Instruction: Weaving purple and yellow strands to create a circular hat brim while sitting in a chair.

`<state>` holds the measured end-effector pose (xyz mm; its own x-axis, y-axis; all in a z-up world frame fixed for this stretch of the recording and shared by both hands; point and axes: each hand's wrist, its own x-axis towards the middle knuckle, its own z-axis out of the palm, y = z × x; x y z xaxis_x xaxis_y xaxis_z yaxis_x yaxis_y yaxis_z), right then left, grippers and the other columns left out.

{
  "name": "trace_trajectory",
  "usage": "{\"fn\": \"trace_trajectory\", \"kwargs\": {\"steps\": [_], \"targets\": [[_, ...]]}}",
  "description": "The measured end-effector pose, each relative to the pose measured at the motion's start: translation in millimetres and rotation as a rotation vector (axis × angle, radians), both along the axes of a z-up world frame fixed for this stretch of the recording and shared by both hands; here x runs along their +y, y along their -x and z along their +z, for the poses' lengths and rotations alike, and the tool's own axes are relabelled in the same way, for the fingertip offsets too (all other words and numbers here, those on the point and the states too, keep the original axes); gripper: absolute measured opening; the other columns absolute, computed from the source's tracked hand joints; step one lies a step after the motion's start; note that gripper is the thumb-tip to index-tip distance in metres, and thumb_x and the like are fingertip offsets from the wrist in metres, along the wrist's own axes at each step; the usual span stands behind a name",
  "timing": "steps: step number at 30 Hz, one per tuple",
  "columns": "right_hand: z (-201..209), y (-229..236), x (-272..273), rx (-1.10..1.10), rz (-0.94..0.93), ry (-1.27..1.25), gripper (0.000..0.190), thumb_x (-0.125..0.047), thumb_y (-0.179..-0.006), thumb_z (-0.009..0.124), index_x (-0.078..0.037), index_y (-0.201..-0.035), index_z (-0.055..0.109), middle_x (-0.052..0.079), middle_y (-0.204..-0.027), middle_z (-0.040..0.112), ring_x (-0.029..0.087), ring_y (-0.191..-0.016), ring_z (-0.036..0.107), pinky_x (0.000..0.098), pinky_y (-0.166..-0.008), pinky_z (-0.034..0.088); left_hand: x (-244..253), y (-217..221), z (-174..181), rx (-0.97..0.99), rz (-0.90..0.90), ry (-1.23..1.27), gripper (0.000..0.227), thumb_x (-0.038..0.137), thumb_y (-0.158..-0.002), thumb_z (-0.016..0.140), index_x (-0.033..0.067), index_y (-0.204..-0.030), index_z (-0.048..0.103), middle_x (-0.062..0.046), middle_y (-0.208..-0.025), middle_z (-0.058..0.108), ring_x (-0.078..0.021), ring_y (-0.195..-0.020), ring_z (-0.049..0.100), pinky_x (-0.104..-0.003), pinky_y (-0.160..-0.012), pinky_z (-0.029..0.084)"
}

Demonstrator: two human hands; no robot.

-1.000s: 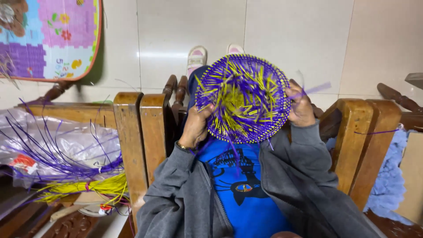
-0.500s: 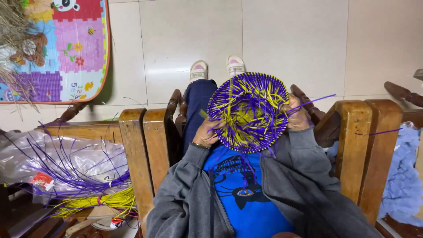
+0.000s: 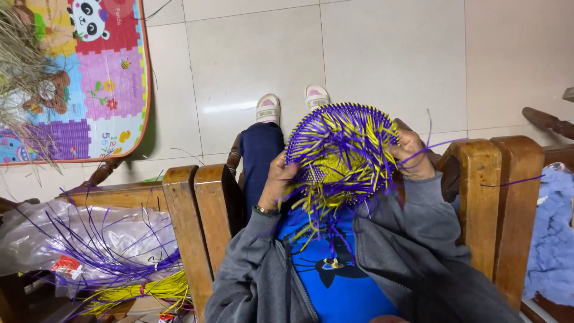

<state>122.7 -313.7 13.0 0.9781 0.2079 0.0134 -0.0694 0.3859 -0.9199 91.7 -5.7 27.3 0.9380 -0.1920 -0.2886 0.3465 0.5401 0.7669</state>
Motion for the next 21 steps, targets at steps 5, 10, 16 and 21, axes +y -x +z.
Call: {"fn": "trace_trajectory", "kwargs": {"steps": [5, 10, 16, 21], "targets": [[-35, 12, -20, -0.074, 0.003, -0.049, 0.032, 0.006, -0.070, 0.064, 0.010, -0.102, 0.063, 0.022, -0.089, 0.068, 0.026, -0.078, 0.068, 0.0430, -0.082, 0.055, -1, -4, 8, 0.007, 0.076, -0.062, 0.044, 0.039, -0.096, 0.052, -0.0011, -0.102, 0.067, -0.017, -0.090, 0.067, -0.0242, -0.086, 0.065, -0.041, -0.079, 0.056], [-30, 16, -18, -0.174, -0.023, -0.047, 0.032, 0.002, -0.077, 0.062, 0.009, -0.109, 0.062, 0.025, -0.100, 0.068, 0.031, -0.090, 0.068, 0.0482, -0.094, 0.050, 7, -6, 35, -0.102, -0.036, -0.396, 0.038, 0.036, -0.097, 0.053, 0.0022, -0.097, 0.070, -0.012, -0.089, 0.067, -0.0169, -0.089, 0.056, -0.039, -0.080, 0.051], [33, 14, 10, -0.264, -0.081, 0.046, 0.029, -0.002, -0.081, 0.064, 0.008, -0.109, 0.063, 0.025, -0.109, 0.066, 0.032, -0.103, 0.065, 0.0482, -0.102, 0.045, 21, -16, 56, -0.505, -0.046, -0.614, 0.020, 0.017, -0.095, 0.059, 0.0006, -0.088, 0.068, -0.018, -0.094, 0.063, -0.0311, -0.093, 0.059, -0.042, -0.087, 0.046], [4, 17, 0, -0.227, -0.088, 0.105, 0.027, 0.000, -0.077, 0.066, 0.011, -0.101, 0.065, 0.029, -0.114, 0.064, 0.038, -0.119, 0.056, 0.0524, -0.113, 0.030, 22, -13, 58, -0.359, -0.048, -0.374, 0.041, 0.017, -0.092, 0.061, 0.0024, -0.128, 0.048, -0.012, -0.101, 0.064, -0.0157, -0.093, 0.054, -0.035, -0.085, 0.049]]}}
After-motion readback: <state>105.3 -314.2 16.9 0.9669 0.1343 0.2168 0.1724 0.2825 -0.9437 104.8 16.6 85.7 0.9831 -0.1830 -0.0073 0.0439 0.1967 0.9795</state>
